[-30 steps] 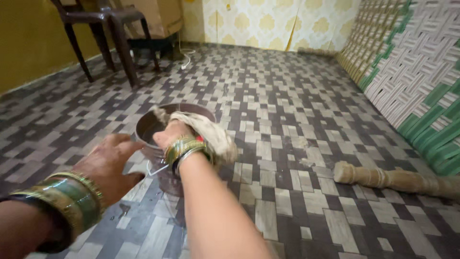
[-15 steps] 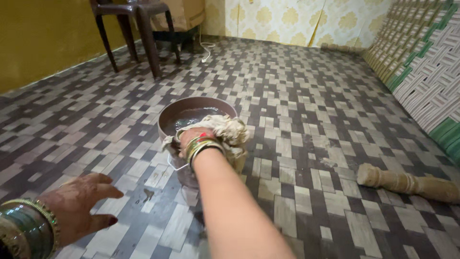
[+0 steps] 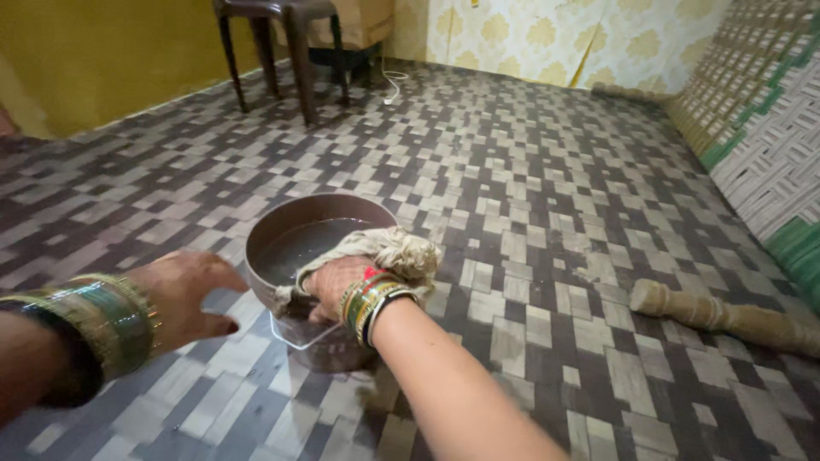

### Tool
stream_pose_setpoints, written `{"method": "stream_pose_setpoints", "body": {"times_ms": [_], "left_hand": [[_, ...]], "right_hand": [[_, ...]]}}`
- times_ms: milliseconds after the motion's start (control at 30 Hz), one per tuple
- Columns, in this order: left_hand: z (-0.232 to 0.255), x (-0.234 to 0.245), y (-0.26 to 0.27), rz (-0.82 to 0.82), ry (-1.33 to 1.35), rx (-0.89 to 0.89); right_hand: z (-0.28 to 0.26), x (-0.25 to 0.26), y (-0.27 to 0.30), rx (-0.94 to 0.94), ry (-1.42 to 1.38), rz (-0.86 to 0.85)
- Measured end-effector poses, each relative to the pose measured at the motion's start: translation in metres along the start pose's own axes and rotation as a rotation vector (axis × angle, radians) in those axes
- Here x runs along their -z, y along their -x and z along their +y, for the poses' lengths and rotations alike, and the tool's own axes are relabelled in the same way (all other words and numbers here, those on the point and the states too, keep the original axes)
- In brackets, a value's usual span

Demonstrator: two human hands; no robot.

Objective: The person wipes the tiled floor with a cloth and then rinses and wrings the cloth in a bucket of water.

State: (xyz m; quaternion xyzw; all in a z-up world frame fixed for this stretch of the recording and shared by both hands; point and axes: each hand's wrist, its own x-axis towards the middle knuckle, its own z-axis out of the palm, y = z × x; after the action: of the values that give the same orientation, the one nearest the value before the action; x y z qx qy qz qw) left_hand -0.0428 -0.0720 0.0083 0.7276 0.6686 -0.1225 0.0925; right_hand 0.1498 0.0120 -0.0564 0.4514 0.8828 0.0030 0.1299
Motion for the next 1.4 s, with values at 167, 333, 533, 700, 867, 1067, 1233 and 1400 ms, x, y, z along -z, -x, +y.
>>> {"method": "stream_pose_setpoints", "body": {"times_ms": [167, 333, 533, 700, 867, 1067, 1233, 1400], "left_hand": [[-0.023, -0.018, 0.045, 0.313, 0.083, -0.216], [-0.036, -0.033, 0.117, 0.185, 0.162, -0.195], [-0.072, -0.083, 0.209, -0.005, 0.072, -0.129], [-0.127, -0.136, 0.266, -0.071, -0.008, -0.140], [-0.149, -0.167, 0.313, -0.019, 0.041, -0.173], [-0.171, -0.205, 0.368, 0.228, 0.140, -0.295], [-0.177, -0.217, 0.395, 0.136, 0.153, -0.312], [-0.171, -0.207, 0.401, -0.006, 0.082, -0.349]], "right_hand": [[-0.079, -0.004, 0.044, 0.167, -0.044, 0.020], [-0.179, -0.010, 0.066, 0.058, 0.285, -0.214], [-0.252, -0.009, 0.124, 0.341, 0.039, -0.067], [-0.317, -0.009, 0.145, 0.434, 0.064, 0.008], [-0.369, -0.040, 0.154, 0.483, 0.096, -0.066], [-0.409, -0.042, 0.183, 0.665, 0.088, -0.104], [-0.438, -0.031, 0.204, 0.706, 0.149, -0.273], [-0.447, -0.016, 0.218, 0.661, 0.208, -0.382]]}}
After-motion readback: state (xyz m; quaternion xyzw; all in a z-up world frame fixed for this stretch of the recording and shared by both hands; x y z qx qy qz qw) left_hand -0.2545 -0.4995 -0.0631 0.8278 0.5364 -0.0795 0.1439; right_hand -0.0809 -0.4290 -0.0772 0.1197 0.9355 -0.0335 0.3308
